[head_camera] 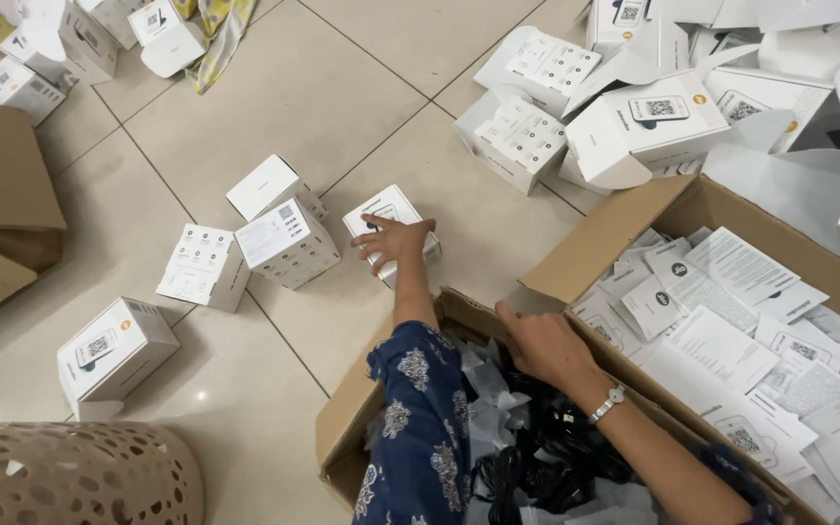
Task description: The person packs small electronic network devices into white retail boxes and organizes them into larger shipping cartons.
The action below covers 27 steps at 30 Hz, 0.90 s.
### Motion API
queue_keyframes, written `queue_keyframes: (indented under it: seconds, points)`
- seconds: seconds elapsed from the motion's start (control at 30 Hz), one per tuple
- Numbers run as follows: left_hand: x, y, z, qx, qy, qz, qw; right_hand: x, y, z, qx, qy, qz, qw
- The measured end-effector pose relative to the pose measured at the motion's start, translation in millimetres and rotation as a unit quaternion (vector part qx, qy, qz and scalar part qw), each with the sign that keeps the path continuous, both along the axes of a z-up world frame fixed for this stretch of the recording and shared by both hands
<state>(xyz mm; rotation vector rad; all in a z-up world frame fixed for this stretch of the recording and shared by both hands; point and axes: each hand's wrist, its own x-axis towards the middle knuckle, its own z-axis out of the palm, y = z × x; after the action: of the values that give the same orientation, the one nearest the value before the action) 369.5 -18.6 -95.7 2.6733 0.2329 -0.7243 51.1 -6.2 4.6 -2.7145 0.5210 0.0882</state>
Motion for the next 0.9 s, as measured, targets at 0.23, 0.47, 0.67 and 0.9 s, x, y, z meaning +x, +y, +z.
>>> queue_keyframes:
  seconds: [0.23,0.47,0.67,0.9]
  points:
    - [-22.5,-3.1,48.5,-0.202,-0.019,-0.003,0.979,-2.7,0.8,-1.5,-0.007,-0.037,0.01,0.999]
    - [-188.7,9.5,219.4,-0.426,0.032,-0.136,0.894,-14.8,-10.9,-45.8,0.228,-0.248,-0.075,0.939]
    - [-286.2,63.3,245.2,-0.367,-0.136,-0.464,0.795,-127.9,-37.6,35.0,0.711,-0.419,-0.293,0.482]
    - [-356.9,94.9,254.0,-0.187,-0.344,-0.773,0.499,-262.0,-109.2,121.8,0.625,-0.255,-0.162,0.72]
